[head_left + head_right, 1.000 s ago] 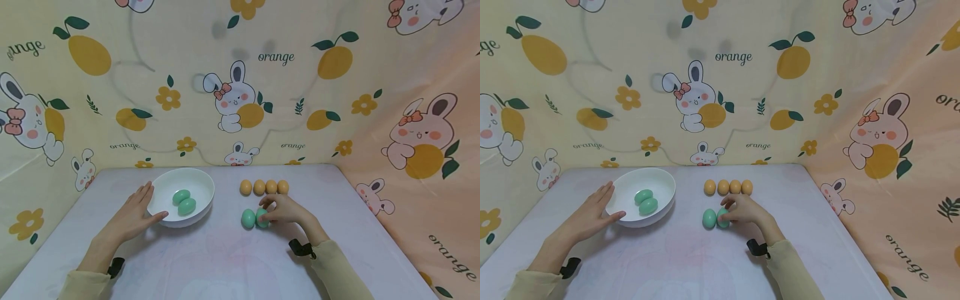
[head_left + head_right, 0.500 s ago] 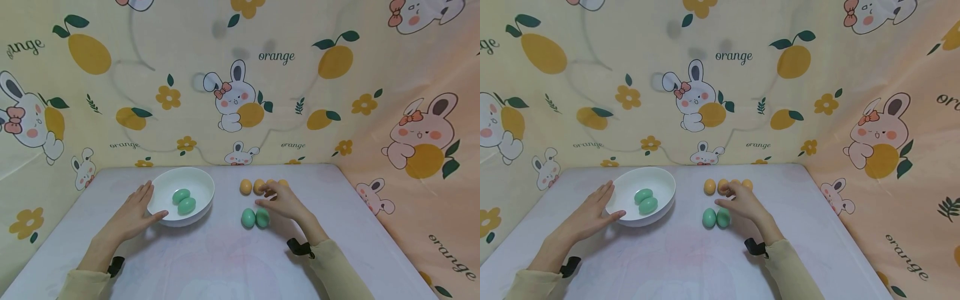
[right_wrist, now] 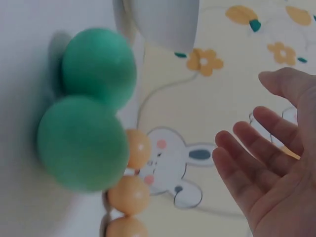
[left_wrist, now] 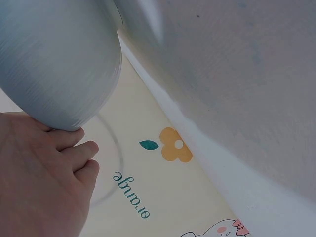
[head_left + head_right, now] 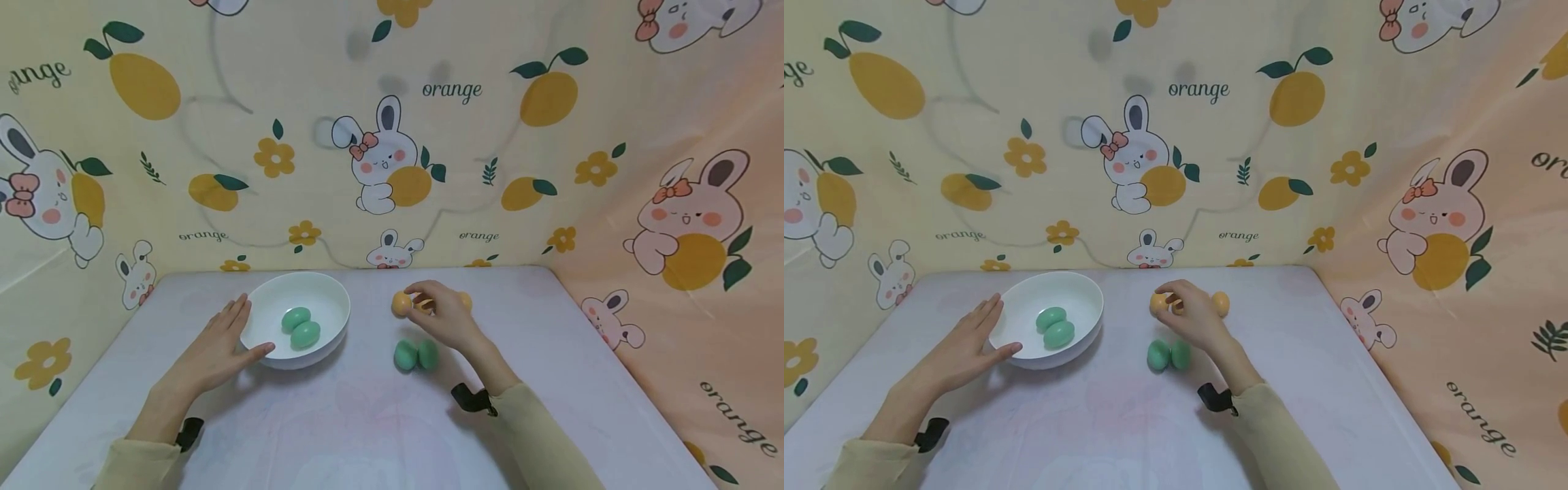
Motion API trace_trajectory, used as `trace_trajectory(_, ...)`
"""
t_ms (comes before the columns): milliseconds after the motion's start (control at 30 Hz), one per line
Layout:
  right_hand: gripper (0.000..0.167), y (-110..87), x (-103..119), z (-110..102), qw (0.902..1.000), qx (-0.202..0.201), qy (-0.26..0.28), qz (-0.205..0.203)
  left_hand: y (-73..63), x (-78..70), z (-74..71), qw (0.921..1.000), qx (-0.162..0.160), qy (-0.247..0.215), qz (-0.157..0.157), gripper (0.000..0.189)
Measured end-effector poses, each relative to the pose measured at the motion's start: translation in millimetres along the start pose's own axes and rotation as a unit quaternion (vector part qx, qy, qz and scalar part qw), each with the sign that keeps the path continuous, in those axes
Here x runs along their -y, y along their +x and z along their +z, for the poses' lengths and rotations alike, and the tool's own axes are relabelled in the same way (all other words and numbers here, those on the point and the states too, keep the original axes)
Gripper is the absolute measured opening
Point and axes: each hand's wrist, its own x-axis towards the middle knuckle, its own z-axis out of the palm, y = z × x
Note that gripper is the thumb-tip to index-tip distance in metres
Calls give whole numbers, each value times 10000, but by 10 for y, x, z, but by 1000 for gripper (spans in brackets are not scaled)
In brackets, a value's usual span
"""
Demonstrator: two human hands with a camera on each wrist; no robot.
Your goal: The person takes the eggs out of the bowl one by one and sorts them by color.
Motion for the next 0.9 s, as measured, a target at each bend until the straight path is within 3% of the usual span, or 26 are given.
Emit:
trace_trajectory(400,28,268,293,250,9992,311,-116,-222,3,-7,-1,10000,38,-6,-61,111)
trace_trajectory(900,28,636,598,669,9915,1122,-342,-554,9,17,5,10000,22,-25,-51,111)
